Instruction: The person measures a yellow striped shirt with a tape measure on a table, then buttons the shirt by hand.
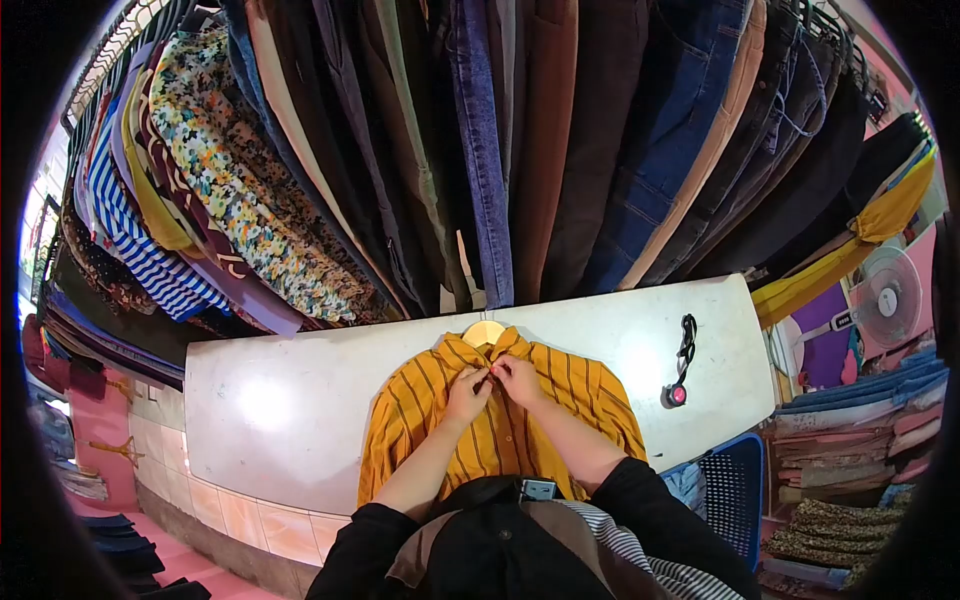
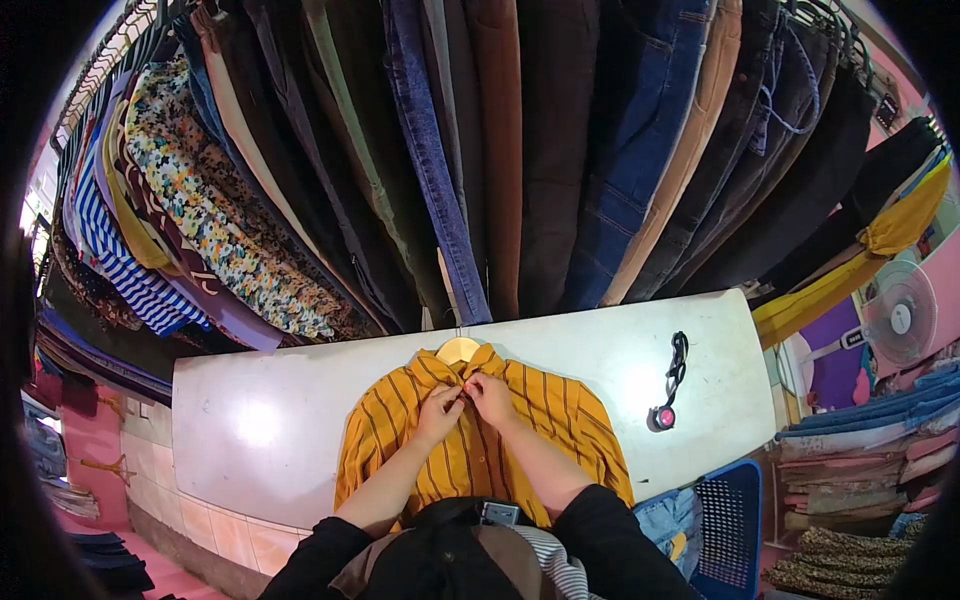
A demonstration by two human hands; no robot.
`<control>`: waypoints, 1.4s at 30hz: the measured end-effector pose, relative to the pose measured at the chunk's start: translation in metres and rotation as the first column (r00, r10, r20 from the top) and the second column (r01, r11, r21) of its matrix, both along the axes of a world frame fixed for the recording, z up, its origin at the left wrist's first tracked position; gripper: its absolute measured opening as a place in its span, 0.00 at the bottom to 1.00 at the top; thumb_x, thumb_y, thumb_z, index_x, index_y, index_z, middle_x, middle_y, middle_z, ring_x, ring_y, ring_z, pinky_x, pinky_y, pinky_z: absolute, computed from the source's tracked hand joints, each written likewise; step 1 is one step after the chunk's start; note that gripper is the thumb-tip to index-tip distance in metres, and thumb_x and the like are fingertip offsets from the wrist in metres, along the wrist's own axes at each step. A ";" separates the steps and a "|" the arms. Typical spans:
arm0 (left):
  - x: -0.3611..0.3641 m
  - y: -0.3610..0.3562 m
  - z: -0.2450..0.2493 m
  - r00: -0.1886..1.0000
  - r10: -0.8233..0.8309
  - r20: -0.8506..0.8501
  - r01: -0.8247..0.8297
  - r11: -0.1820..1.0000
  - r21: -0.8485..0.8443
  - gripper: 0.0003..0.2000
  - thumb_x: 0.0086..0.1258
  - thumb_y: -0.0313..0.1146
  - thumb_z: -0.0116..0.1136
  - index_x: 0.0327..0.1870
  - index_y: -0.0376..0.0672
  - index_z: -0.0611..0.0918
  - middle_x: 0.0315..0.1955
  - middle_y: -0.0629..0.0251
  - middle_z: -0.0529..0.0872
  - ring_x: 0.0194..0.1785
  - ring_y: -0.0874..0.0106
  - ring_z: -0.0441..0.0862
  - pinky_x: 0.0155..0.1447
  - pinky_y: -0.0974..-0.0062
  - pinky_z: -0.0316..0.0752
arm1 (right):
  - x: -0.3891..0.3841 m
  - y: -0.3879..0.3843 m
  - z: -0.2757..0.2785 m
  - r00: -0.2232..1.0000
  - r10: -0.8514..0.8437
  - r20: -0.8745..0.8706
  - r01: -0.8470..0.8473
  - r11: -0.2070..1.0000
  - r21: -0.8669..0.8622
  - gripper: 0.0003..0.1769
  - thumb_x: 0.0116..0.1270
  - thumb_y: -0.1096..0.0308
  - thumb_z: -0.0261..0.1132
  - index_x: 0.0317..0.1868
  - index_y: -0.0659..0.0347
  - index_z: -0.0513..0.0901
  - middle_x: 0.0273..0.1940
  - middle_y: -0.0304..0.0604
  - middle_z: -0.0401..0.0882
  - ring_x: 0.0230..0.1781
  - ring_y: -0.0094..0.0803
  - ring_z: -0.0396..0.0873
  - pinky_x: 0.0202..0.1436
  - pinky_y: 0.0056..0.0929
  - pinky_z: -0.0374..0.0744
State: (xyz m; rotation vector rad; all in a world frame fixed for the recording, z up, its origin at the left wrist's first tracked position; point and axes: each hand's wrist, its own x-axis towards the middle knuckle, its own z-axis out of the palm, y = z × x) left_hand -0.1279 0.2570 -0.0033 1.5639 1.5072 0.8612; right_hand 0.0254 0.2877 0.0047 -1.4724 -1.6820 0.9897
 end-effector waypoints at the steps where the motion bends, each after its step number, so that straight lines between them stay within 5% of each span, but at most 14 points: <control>1: 0.000 -0.003 0.004 1.000 -0.019 0.015 0.019 1.000 -0.014 0.16 0.63 0.29 0.60 0.52 0.35 0.81 0.47 0.52 0.81 0.49 0.59 0.80 0.54 0.65 0.75 | 0.004 0.000 -0.001 0.999 0.011 -0.053 -0.012 1.000 -0.009 0.06 0.65 0.70 0.64 0.39 0.62 0.82 0.31 0.49 0.83 0.29 0.38 0.81 0.37 0.32 0.78; 4: 0.000 -0.015 0.017 0.999 0.049 -0.014 -0.047 0.996 0.076 0.17 0.64 0.29 0.60 0.54 0.37 0.80 0.49 0.53 0.79 0.48 0.62 0.80 0.52 0.66 0.76 | 0.014 -0.013 0.003 0.990 -0.059 -0.130 0.050 0.996 -0.068 0.07 0.66 0.71 0.63 0.42 0.62 0.82 0.32 0.45 0.84 0.31 0.31 0.81 0.39 0.29 0.78; 8: 0.001 -0.027 0.035 0.989 0.063 -0.137 -0.071 0.996 -0.057 0.14 0.63 0.29 0.62 0.50 0.38 0.81 0.46 0.56 0.81 0.42 0.66 0.81 0.48 0.69 0.77 | 0.018 -0.043 0.016 0.988 -0.134 -0.082 0.121 0.981 -0.148 0.09 0.63 0.69 0.66 0.41 0.62 0.83 0.33 0.45 0.84 0.32 0.31 0.82 0.39 0.28 0.78; 12: 0.012 -0.036 0.022 0.999 0.012 -0.042 -0.013 1.000 -0.029 0.09 0.57 0.29 0.66 0.37 0.34 0.84 0.31 0.59 0.84 0.35 0.67 0.83 0.44 0.71 0.78 | 0.011 -0.057 0.004 0.990 -0.136 -0.019 0.134 0.986 -0.098 0.08 0.59 0.70 0.68 0.38 0.63 0.82 0.34 0.48 0.83 0.34 0.38 0.83 0.39 0.32 0.79; 27: 0.017 -0.029 -0.013 0.986 0.159 0.058 -0.140 0.959 -0.248 0.08 0.60 0.30 0.64 0.36 0.36 0.85 0.29 0.59 0.87 0.33 0.69 0.84 0.41 0.73 0.77 | 0.014 -0.052 -0.008 0.991 -0.046 0.126 0.049 0.998 -0.025 0.07 0.59 0.70 0.65 0.36 0.63 0.81 0.36 0.52 0.81 0.37 0.48 0.80 0.42 0.39 0.78; 30: 0.014 -0.027 -0.018 0.994 0.104 0.027 -0.095 0.968 -0.230 0.05 0.62 0.28 0.63 0.35 0.36 0.84 0.27 0.65 0.86 0.31 0.78 0.80 0.38 0.77 0.75 | 0.012 -0.054 -0.005 0.991 -0.048 0.126 0.053 0.998 -0.042 0.06 0.59 0.71 0.64 0.35 0.64 0.80 0.34 0.53 0.80 0.39 0.50 0.79 0.45 0.41 0.77; 36: 0.015 -0.026 -0.010 0.993 0.065 -0.103 -0.085 0.974 -0.210 0.05 0.62 0.28 0.62 0.34 0.35 0.83 0.27 0.66 0.85 0.31 0.78 0.80 0.38 0.78 0.74 | 0.011 -0.052 -0.002 0.998 0.003 0.070 0.006 0.991 -0.135 0.07 0.60 0.69 0.62 0.36 0.64 0.81 0.37 0.53 0.82 0.41 0.50 0.80 0.47 0.40 0.77; 42: 0.009 -0.032 -0.019 0.992 0.101 0.073 -0.087 0.980 -0.179 0.09 0.64 0.31 0.62 0.39 0.36 0.85 0.31 0.57 0.87 0.35 0.69 0.84 0.43 0.72 0.76 | 0.007 -0.052 -0.001 0.998 -0.020 0.064 0.028 0.991 -0.129 0.08 0.60 0.67 0.64 0.35 0.63 0.83 0.36 0.54 0.82 0.41 0.48 0.80 0.48 0.40 0.77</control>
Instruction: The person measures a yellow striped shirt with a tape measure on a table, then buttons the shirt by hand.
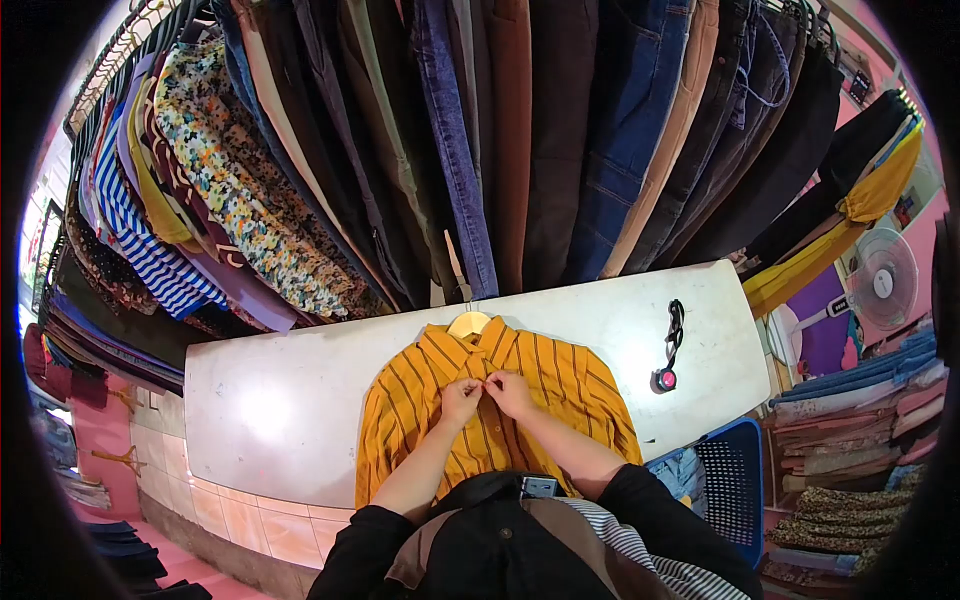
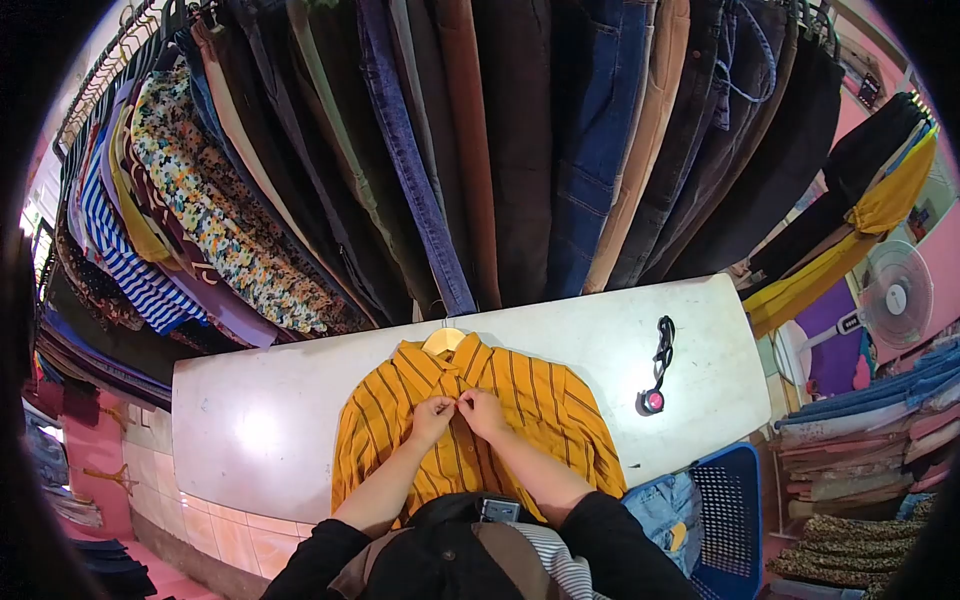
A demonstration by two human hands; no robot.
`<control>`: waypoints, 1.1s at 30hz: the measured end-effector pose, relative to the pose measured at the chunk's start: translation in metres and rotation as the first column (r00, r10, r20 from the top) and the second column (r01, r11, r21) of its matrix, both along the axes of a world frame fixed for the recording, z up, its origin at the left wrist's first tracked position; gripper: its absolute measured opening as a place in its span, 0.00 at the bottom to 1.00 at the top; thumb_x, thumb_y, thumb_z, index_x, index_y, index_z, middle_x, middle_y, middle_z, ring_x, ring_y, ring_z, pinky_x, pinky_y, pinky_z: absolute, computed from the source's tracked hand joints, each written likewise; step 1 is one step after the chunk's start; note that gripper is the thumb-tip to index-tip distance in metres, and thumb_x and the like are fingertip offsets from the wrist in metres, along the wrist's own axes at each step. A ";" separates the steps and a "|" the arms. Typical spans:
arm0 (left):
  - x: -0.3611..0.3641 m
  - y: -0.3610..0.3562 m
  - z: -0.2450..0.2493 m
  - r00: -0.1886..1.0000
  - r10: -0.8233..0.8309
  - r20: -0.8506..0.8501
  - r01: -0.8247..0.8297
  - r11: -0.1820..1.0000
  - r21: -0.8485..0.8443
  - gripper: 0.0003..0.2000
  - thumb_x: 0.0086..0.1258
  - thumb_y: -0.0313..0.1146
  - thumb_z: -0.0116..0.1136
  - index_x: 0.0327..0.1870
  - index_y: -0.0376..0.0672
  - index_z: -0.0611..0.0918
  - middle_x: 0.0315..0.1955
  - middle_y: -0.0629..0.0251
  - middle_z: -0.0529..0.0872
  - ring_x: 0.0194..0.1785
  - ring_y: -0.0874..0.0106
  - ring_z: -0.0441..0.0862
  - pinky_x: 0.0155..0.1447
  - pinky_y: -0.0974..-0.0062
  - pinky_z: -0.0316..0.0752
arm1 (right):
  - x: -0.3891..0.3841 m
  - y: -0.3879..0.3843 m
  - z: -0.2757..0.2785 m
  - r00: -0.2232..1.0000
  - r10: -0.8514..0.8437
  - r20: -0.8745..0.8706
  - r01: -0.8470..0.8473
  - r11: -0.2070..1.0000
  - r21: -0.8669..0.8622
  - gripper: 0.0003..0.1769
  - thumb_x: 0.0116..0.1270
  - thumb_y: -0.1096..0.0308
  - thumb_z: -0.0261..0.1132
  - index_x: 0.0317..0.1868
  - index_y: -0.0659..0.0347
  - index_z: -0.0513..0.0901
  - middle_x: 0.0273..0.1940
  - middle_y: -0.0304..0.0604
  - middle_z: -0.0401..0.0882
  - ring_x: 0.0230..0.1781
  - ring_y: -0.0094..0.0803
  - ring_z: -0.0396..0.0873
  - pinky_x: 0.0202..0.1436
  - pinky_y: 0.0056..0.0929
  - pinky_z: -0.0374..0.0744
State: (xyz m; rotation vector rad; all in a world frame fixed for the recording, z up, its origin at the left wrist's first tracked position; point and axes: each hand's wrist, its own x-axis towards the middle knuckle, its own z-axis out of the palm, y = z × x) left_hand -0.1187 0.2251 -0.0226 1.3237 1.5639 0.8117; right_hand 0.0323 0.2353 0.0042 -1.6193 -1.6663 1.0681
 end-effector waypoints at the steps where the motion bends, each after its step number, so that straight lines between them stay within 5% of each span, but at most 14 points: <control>1: -0.003 -0.002 -0.001 0.999 -0.002 0.049 0.003 1.000 -0.023 0.08 0.64 0.30 0.61 0.39 0.36 0.85 0.32 0.58 0.86 0.35 0.70 0.83 0.43 0.75 0.76 | 0.000 0.001 0.001 1.000 0.019 -0.007 -0.019 1.000 -0.020 0.08 0.61 0.67 0.64 0.35 0.63 0.82 0.37 0.53 0.82 0.42 0.49 0.80 0.48 0.40 0.77; 3: -0.009 -0.003 0.000 0.989 0.000 0.146 0.010 0.998 -0.065 0.06 0.65 0.27 0.60 0.40 0.35 0.84 0.33 0.61 0.85 0.34 0.73 0.81 0.42 0.79 0.74 | 0.002 0.003 0.003 0.998 0.058 -0.023 -0.060 0.997 -0.056 0.09 0.61 0.66 0.64 0.36 0.63 0.82 0.39 0.53 0.82 0.44 0.49 0.79 0.49 0.39 0.77; 6: -0.025 -0.018 0.059 0.988 -0.088 -0.124 0.097 0.993 0.065 0.12 0.65 0.30 0.60 0.47 0.40 0.84 0.46 0.55 0.83 0.49 0.64 0.81 0.51 0.71 0.74 | 0.016 -0.006 0.008 0.999 0.022 -0.026 -0.018 0.987 0.161 0.11 0.61 0.67 0.65 0.44 0.58 0.81 0.48 0.49 0.79 0.46 0.46 0.76 0.46 0.37 0.74; 8: -0.047 -0.040 0.065 0.838 0.035 -0.544 0.144 0.948 0.284 0.21 0.64 0.31 0.59 0.60 0.43 0.77 0.54 0.53 0.77 0.62 0.57 0.71 0.63 0.62 0.65 | 0.039 -0.021 0.024 0.950 -0.073 0.305 -0.029 0.948 0.318 0.17 0.61 0.66 0.65 0.50 0.55 0.78 0.57 0.48 0.74 0.56 0.48 0.71 0.57 0.47 0.69; 10: -0.062 -0.064 0.082 0.745 0.111 -0.658 0.108 0.953 0.283 0.30 0.65 0.38 0.57 0.69 0.45 0.67 0.65 0.50 0.67 0.71 0.52 0.57 0.71 0.47 0.48 | 0.060 -0.039 0.043 0.824 -0.113 0.555 -0.063 0.956 0.288 0.25 0.64 0.59 0.64 0.61 0.51 0.74 0.66 0.50 0.65 0.70 0.48 0.59 0.67 0.68 0.52; 13: -0.078 -0.097 0.064 0.618 0.034 -0.786 0.027 0.998 0.064 0.33 0.68 0.45 0.53 0.73 0.47 0.60 0.73 0.51 0.55 0.77 0.50 0.45 0.71 0.38 0.39 | 0.092 -0.057 0.034 0.729 -0.096 0.678 -0.062 0.977 0.206 0.31 0.67 0.50 0.59 0.70 0.45 0.67 0.73 0.48 0.57 0.76 0.47 0.48 0.68 0.77 0.37; 25: -0.099 -0.004 0.043 0.495 -0.058 -0.867 0.232 0.970 0.067 0.30 0.72 0.49 0.48 0.74 0.55 0.60 0.75 0.62 0.52 0.77 0.58 0.47 0.75 0.40 0.37 | 0.121 0.022 0.021 0.664 -0.072 0.745 -0.057 0.988 0.146 0.33 0.70 0.41 0.48 0.74 0.36 0.58 0.77 0.40 0.49 0.78 0.44 0.42 0.70 0.74 0.34; 31: -0.098 0.029 0.044 0.544 -0.054 -0.837 0.234 0.968 0.090 0.30 0.71 0.50 0.49 0.74 0.55 0.61 0.75 0.62 0.52 0.78 0.57 0.46 0.75 0.41 0.37 | 0.119 0.043 0.013 0.673 -0.109 0.732 -0.012 0.987 0.158 0.33 0.70 0.43 0.49 0.73 0.39 0.59 0.76 0.42 0.50 0.78 0.44 0.41 0.70 0.74 0.34; 33: -0.093 0.027 0.048 0.592 -0.024 -0.805 0.166 0.982 0.093 0.28 0.69 0.44 0.52 0.71 0.54 0.65 0.74 0.61 0.54 0.77 0.56 0.47 0.75 0.42 0.37 | 0.111 0.042 0.019 0.666 -0.112 0.737 0.021 0.991 0.131 0.33 0.69 0.45 0.51 0.73 0.41 0.60 0.76 0.43 0.50 0.79 0.44 0.40 0.70 0.73 0.32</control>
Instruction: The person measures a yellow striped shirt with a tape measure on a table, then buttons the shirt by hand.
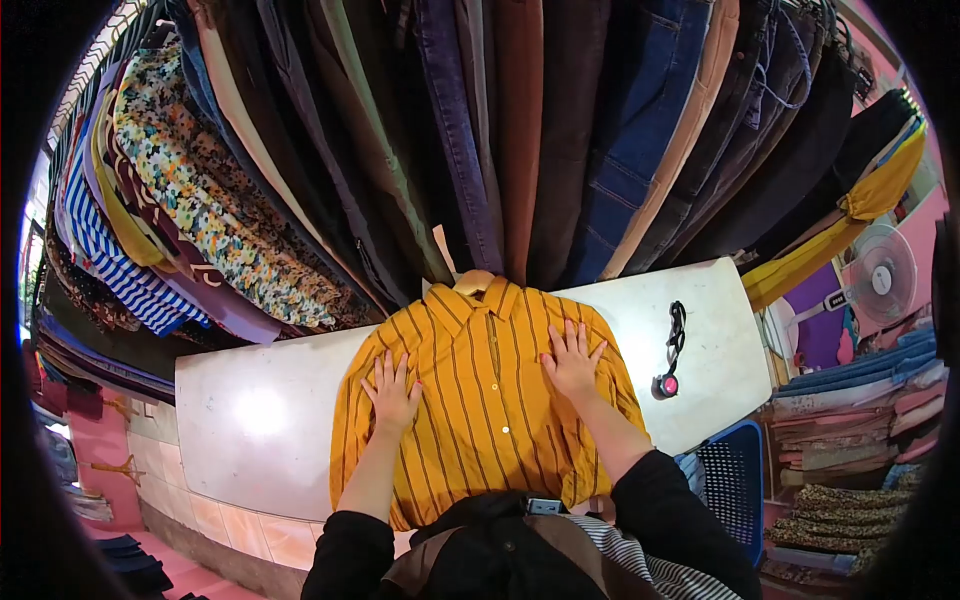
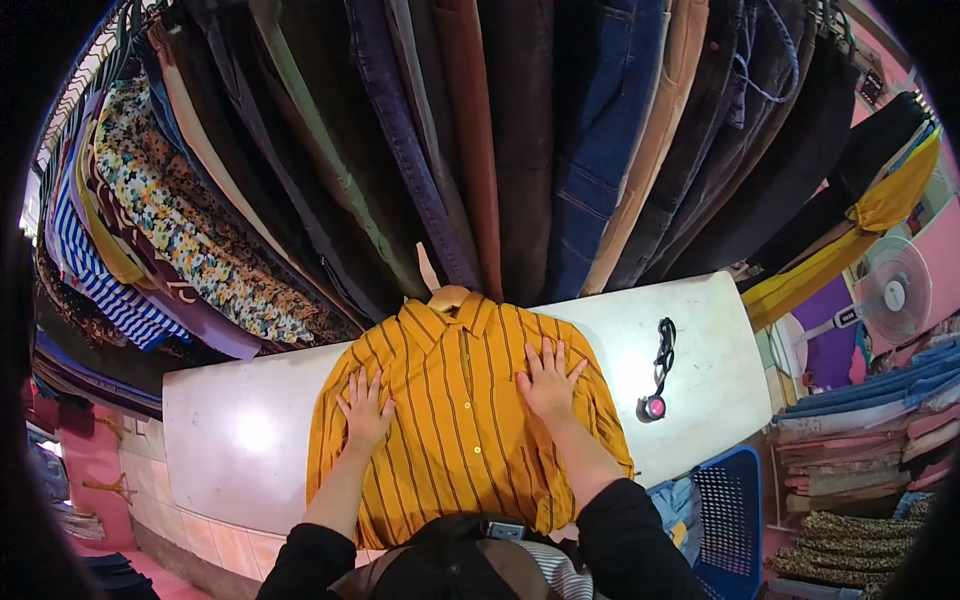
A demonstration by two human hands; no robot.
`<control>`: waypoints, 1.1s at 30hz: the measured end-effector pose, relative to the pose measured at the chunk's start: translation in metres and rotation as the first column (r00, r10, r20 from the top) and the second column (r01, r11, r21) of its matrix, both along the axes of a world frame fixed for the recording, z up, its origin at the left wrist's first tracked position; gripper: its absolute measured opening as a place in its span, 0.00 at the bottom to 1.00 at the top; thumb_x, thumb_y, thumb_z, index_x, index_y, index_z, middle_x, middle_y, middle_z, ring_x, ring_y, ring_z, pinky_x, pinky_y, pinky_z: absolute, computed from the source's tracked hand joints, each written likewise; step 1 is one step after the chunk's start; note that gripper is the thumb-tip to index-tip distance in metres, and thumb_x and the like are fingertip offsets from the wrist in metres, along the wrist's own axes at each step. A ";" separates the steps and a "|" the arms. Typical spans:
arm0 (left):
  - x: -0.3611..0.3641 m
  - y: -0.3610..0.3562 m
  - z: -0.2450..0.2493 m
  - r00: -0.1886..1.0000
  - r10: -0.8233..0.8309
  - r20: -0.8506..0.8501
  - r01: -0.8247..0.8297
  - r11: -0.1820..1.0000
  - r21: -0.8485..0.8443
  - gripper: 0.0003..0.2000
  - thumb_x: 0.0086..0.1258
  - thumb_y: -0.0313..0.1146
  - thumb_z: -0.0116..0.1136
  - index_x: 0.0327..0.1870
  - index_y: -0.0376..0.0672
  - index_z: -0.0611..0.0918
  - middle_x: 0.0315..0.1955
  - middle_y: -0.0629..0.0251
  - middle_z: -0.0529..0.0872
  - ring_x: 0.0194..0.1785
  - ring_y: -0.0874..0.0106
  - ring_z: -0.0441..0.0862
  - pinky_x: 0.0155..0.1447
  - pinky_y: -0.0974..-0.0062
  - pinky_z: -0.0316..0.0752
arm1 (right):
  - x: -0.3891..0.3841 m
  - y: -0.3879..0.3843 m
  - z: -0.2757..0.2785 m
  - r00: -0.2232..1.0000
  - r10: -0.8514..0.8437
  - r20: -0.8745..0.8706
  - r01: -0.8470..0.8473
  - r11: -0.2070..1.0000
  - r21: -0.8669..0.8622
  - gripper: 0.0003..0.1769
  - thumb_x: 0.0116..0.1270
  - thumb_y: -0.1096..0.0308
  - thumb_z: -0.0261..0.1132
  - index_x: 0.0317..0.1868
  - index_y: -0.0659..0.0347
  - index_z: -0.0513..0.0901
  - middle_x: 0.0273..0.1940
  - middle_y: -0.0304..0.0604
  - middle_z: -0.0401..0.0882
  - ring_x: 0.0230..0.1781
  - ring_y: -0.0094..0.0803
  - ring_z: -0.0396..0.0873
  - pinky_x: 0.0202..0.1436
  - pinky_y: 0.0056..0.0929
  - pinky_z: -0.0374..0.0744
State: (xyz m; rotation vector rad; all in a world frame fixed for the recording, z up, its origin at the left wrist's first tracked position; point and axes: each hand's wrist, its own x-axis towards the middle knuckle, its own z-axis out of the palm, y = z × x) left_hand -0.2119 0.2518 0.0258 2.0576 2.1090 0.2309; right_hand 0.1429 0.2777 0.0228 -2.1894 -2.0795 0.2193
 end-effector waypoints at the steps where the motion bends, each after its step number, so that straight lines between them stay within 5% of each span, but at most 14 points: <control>1: 0.007 0.000 0.002 0.999 0.036 -0.013 -0.036 0.999 0.032 0.27 0.68 0.41 0.53 0.69 0.52 0.68 0.73 0.59 0.57 0.76 0.55 0.49 0.75 0.43 0.40 | -0.010 -0.002 0.004 0.999 -0.037 0.018 0.035 0.997 0.069 0.30 0.67 0.50 0.56 0.68 0.47 0.68 0.75 0.45 0.52 0.78 0.44 0.42 0.68 0.77 0.35; 2: 0.015 -0.002 0.004 0.997 0.074 -0.026 -0.072 0.995 0.063 0.25 0.67 0.38 0.54 0.67 0.51 0.70 0.71 0.58 0.60 0.75 0.54 0.51 0.75 0.44 0.42 | -0.020 -0.005 0.008 0.999 -0.043 -0.029 0.043 0.999 0.001 0.27 0.66 0.52 0.58 0.64 0.49 0.72 0.72 0.47 0.57 0.75 0.45 0.49 0.67 0.73 0.43; 4: 0.034 -0.006 0.009 0.973 -0.074 0.217 0.051 0.993 0.111 0.22 0.65 0.33 0.55 0.62 0.46 0.75 0.64 0.54 0.68 0.70 0.54 0.61 0.71 0.50 0.54 | -0.045 -0.011 0.033 0.990 -0.063 -0.124 0.046 0.990 -0.131 0.21 0.63 0.57 0.61 0.55 0.53 0.78 0.65 0.50 0.68 0.69 0.46 0.63 0.65 0.67 0.58; 6: 0.065 -0.009 0.021 0.899 -0.193 0.393 0.168 0.981 0.097 0.18 0.63 0.29 0.56 0.55 0.41 0.78 0.53 0.52 0.76 0.60 0.56 0.71 0.64 0.58 0.66 | -0.067 -0.024 0.016 0.830 -0.083 -0.551 -0.010 0.986 -0.165 0.13 0.60 0.61 0.64 0.43 0.58 0.82 0.49 0.50 0.81 0.50 0.47 0.78 0.52 0.50 0.75; 8: 0.094 -0.013 0.021 0.829 -0.189 0.526 0.208 0.978 0.024 0.15 0.62 0.26 0.58 0.50 0.38 0.81 0.44 0.51 0.80 0.49 0.59 0.79 0.55 0.64 0.74 | -0.088 -0.038 -0.004 0.840 -0.074 -0.538 0.051 0.997 -0.057 0.14 0.60 0.62 0.66 0.43 0.61 0.82 0.35 0.50 0.84 0.36 0.45 0.83 0.39 0.36 0.80; 13: 0.119 -0.011 -0.017 0.735 -0.067 0.675 0.082 0.997 0.010 0.08 0.60 0.25 0.61 0.40 0.36 0.84 0.32 0.56 0.84 0.36 0.64 0.83 0.44 0.71 0.79 | -0.090 -0.032 -0.022 0.794 -0.127 -0.594 0.040 0.987 -0.158 0.10 0.58 0.64 0.67 0.37 0.60 0.84 0.36 0.50 0.84 0.39 0.46 0.83 0.44 0.39 0.80; 27: 0.117 -0.005 -0.033 0.601 0.220 0.768 0.087 0.938 -0.337 0.07 0.59 0.30 0.65 0.35 0.38 0.84 0.28 0.65 0.85 0.33 0.75 0.81 0.41 0.77 0.76 | -0.073 -0.032 -0.021 0.623 -0.147 -0.768 -0.047 0.973 -0.225 0.08 0.58 0.65 0.67 0.33 0.60 0.85 0.30 0.48 0.84 0.32 0.41 0.83 0.38 0.36 0.77; 33: 0.124 -0.007 -0.024 0.641 0.280 0.715 -0.017 0.936 -0.351 0.07 0.58 0.31 0.65 0.35 0.37 0.85 0.28 0.64 0.86 0.33 0.75 0.82 0.41 0.77 0.76 | -0.076 -0.034 -0.016 0.674 -0.146 -0.724 -0.036 0.973 -0.229 0.08 0.59 0.65 0.67 0.35 0.61 0.86 0.29 0.46 0.84 0.30 0.36 0.82 0.38 0.33 0.77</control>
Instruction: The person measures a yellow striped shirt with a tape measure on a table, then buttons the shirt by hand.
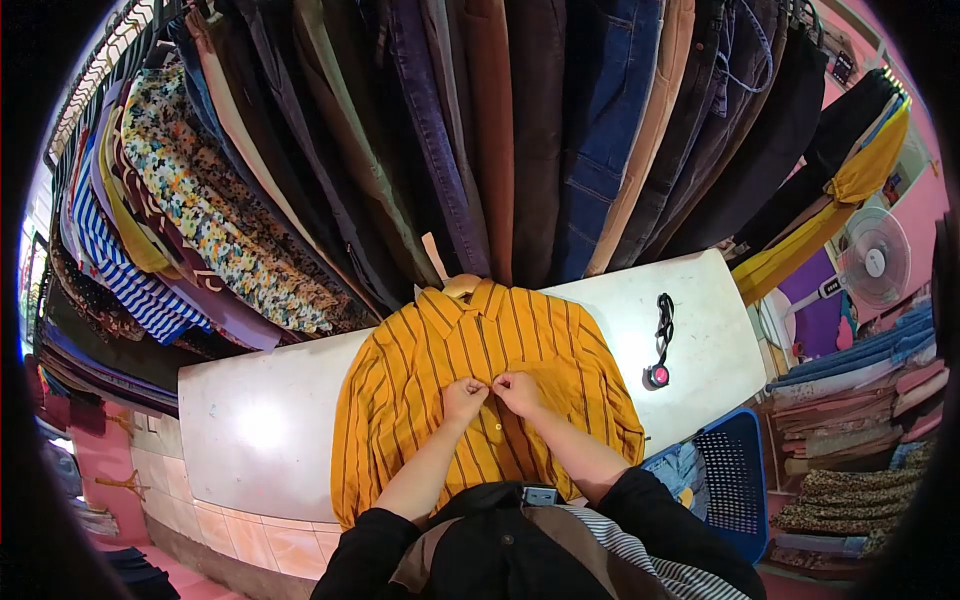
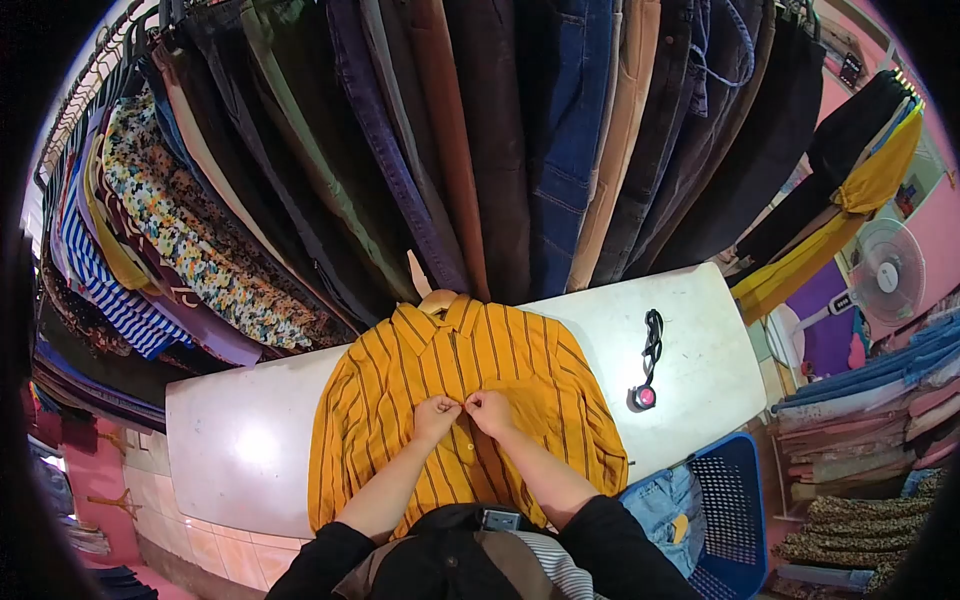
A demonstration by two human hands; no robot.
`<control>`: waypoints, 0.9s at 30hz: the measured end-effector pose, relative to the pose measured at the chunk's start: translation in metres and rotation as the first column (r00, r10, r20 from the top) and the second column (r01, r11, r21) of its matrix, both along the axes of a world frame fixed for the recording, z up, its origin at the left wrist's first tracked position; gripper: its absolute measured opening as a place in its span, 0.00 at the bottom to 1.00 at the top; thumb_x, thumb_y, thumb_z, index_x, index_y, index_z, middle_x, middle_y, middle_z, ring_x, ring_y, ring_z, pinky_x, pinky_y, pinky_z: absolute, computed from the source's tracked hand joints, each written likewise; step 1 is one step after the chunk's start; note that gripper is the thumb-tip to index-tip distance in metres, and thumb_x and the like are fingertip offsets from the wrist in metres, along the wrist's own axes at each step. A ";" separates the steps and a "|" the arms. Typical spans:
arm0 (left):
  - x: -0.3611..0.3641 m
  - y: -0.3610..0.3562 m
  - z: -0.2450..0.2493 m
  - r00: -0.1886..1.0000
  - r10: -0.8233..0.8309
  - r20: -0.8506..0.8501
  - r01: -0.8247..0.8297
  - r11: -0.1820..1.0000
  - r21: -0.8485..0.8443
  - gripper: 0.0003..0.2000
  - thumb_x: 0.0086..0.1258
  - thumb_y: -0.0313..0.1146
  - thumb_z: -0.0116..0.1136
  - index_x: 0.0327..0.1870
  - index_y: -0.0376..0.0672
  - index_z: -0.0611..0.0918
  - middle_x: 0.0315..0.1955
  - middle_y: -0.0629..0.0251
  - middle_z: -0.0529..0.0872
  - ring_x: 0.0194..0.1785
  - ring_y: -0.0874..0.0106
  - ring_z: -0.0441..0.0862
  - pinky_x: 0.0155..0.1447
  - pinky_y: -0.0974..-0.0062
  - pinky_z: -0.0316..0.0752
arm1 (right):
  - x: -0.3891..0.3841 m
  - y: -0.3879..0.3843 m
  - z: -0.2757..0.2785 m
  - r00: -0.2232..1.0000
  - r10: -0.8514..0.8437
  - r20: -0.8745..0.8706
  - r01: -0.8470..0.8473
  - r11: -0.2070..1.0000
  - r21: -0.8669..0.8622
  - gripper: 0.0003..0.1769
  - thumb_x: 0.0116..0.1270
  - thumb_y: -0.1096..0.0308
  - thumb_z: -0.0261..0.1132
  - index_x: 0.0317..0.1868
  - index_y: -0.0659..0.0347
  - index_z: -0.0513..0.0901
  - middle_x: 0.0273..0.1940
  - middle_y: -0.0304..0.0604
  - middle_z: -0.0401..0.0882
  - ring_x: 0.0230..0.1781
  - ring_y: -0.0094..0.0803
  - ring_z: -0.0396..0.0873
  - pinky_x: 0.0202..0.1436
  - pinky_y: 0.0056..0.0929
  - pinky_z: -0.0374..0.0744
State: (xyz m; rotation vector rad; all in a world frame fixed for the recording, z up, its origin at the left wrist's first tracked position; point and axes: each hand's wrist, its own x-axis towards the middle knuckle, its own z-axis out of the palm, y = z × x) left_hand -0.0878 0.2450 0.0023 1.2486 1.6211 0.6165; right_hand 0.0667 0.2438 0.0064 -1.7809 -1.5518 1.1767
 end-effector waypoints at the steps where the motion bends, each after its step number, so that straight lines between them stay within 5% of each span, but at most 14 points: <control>1: 0.000 -0.001 0.000 1.000 0.016 0.014 -0.016 1.000 -0.009 0.08 0.58 0.31 0.65 0.35 0.37 0.86 0.28 0.63 0.86 0.34 0.75 0.82 0.42 0.77 0.76 | 0.000 0.000 0.002 1.000 -0.003 0.000 0.003 1.000 -0.002 0.08 0.59 0.65 0.67 0.34 0.61 0.86 0.29 0.46 0.84 0.30 0.37 0.82 0.38 0.33 0.77; 9: -0.010 -0.013 -0.020 0.988 -0.101 0.116 0.082 0.985 0.155 0.10 0.61 0.29 0.64 0.42 0.36 0.85 0.34 0.59 0.88 0.39 0.72 0.84 0.46 0.76 0.78 | -0.002 0.000 -0.007 1.000 0.020 0.018 -0.020 1.000 -0.003 0.08 0.60 0.65 0.67 0.35 0.60 0.86 0.28 0.45 0.83 0.29 0.34 0.81 0.38 0.32 0.77; 13: -0.017 -0.014 -0.029 0.954 -0.168 0.247 0.127 0.976 0.175 0.13 0.63 0.29 0.63 0.47 0.34 0.82 0.34 0.59 0.87 0.40 0.72 0.84 0.47 0.74 0.78 | 0.001 -0.001 -0.018 0.985 0.017 -0.172 -0.014 1.000 0.021 0.08 0.61 0.67 0.67 0.37 0.62 0.84 0.28 0.42 0.82 0.29 0.30 0.79 0.39 0.30 0.77; 15: -0.018 -0.023 -0.025 0.968 -0.112 0.225 0.076 0.984 0.163 0.14 0.63 0.29 0.62 0.49 0.34 0.81 0.33 0.60 0.86 0.38 0.72 0.84 0.45 0.75 0.78 | 0.004 -0.002 -0.030 0.938 -0.030 -0.345 0.057 0.996 0.069 0.08 0.62 0.68 0.67 0.38 0.63 0.83 0.29 0.41 0.82 0.30 0.29 0.79 0.40 0.28 0.77; 18: -0.018 -0.039 0.013 0.980 -0.147 0.133 0.133 0.985 0.109 0.13 0.64 0.28 0.62 0.48 0.34 0.81 0.32 0.61 0.86 0.36 0.73 0.84 0.43 0.75 0.79 | 0.018 -0.011 -0.023 0.924 -0.045 -0.380 0.110 0.982 0.152 0.09 0.61 0.69 0.67 0.39 0.64 0.83 0.30 0.42 0.83 0.31 0.30 0.80 0.40 0.28 0.77; 21: -0.020 -0.056 0.020 0.970 -0.204 0.133 0.205 0.979 0.003 0.11 0.63 0.28 0.63 0.46 0.35 0.83 0.30 0.63 0.86 0.33 0.74 0.84 0.40 0.75 0.79 | 0.030 -0.037 -0.007 0.996 -0.013 -0.087 0.020 0.997 0.078 0.09 0.62 0.67 0.66 0.39 0.63 0.84 0.30 0.43 0.84 0.31 0.31 0.81 0.40 0.29 0.78; 25: -0.016 -0.071 0.010 0.952 -0.106 0.288 0.156 0.975 -0.157 0.11 0.61 0.30 0.65 0.42 0.35 0.85 0.30 0.62 0.87 0.32 0.74 0.84 0.38 0.75 0.79 | 0.032 -0.073 0.002 0.997 0.076 -0.021 -0.076 0.996 -0.034 0.10 0.59 0.63 0.66 0.36 0.60 0.86 0.30 0.45 0.85 0.32 0.36 0.84 0.39 0.31 0.79; 27: -0.012 -0.076 0.013 0.972 -0.169 0.163 0.182 0.981 -0.071 0.12 0.60 0.31 0.66 0.42 0.35 0.85 0.31 0.61 0.88 0.35 0.73 0.85 0.40 0.75 0.79 | 0.029 -0.083 -0.009 0.992 0.102 -0.077 -0.105 0.994 -0.035 0.11 0.59 0.62 0.67 0.36 0.61 0.86 0.30 0.44 0.85 0.31 0.32 0.83 0.38 0.30 0.78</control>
